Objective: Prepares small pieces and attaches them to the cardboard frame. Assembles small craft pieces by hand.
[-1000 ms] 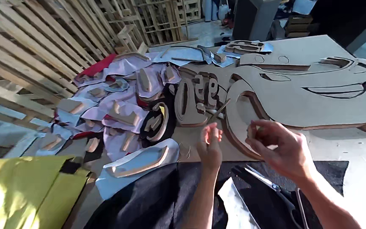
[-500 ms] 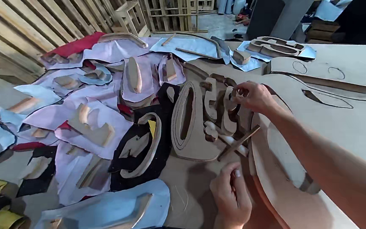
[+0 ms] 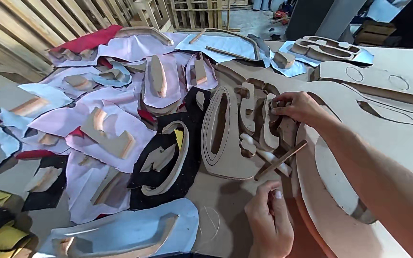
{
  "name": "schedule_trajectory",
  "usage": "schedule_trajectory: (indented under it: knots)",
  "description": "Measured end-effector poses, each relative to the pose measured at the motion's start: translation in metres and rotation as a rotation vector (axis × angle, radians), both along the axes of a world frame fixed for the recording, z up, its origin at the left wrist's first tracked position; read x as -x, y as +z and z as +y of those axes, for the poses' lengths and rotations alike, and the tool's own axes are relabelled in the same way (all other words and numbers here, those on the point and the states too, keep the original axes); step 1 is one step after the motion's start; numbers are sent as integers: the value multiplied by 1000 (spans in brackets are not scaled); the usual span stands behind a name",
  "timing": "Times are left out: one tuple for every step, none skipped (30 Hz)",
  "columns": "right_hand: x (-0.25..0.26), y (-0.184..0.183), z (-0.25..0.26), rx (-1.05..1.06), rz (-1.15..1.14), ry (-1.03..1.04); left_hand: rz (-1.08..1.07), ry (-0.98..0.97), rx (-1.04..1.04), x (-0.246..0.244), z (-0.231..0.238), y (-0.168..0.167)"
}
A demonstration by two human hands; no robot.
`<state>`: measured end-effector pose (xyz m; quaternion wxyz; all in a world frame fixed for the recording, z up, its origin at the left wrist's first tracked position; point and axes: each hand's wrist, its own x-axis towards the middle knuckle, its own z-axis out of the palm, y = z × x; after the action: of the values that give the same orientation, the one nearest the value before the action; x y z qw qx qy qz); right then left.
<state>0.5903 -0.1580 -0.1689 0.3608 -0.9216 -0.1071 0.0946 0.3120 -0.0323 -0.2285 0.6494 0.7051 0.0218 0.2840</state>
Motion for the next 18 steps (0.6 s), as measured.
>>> schedule_trajectory:
  knots:
    - [-1, 0, -1, -9, 8, -8, 6, -2, 7, -1, 0, 0]
    - [-1, 1, -1, -9, 18, -13, 12, -3, 11, -1, 1, 0]
    - [-2, 2, -1, -5, 23, -15, 17, -5, 13, -2, 1, 0]
    - [-3, 1, -1, -5, 26, -12, 20, -10, 13, -2, 1, 0]
    - [-4, 1, -1, -2, 26, -10, 23, -16, 14, -2, 0, 0]
    - [-4, 0, -1, -3, 25, -10, 24, -21, 16, -2, 0, -1]
    - [-4, 1, -2, -7, 28, -11, 23, -23, 16, -2, -1, -1]
    - [-3, 2, -2, -25, 30, -11, 19, -22, 13, -2, -1, -1]
    - [-1, 3, -3, -59, 27, -3, 15, -21, 8, -3, -1, -1]
    - [-1, 4, -5, -92, 19, 14, 12, -20, 3, -3, -1, -2]
    - [-1, 5, -9, -121, 16, 36, 10, -22, 3, -3, -1, -2]
    - [-2, 5, -14, -147, 14, 65, 7, -22, 4, -3, -1, -2]
    - [-4, 5, -18, -166, 15, 90, 4, -21, 4, -3, -1, -2]
    - [-4, 6, -21, -172, 13, 112, 3, -20, 4, -3, -2, -2]
    - [-5, 6, -24, -167, 6, 130, 4, -20, 5, -3, -2, -2]
    - [-5, 7, -25, -156, -5, 141, 5, -21, 6, -4, -2, -2]
    - [-4, 7, -26, -136, -20, 150, 6, -23, 9, -4, -2, -3]
    - [-4, 6, -27, -107, -37, 156, 9, -26, 11, -3, -2, -2]
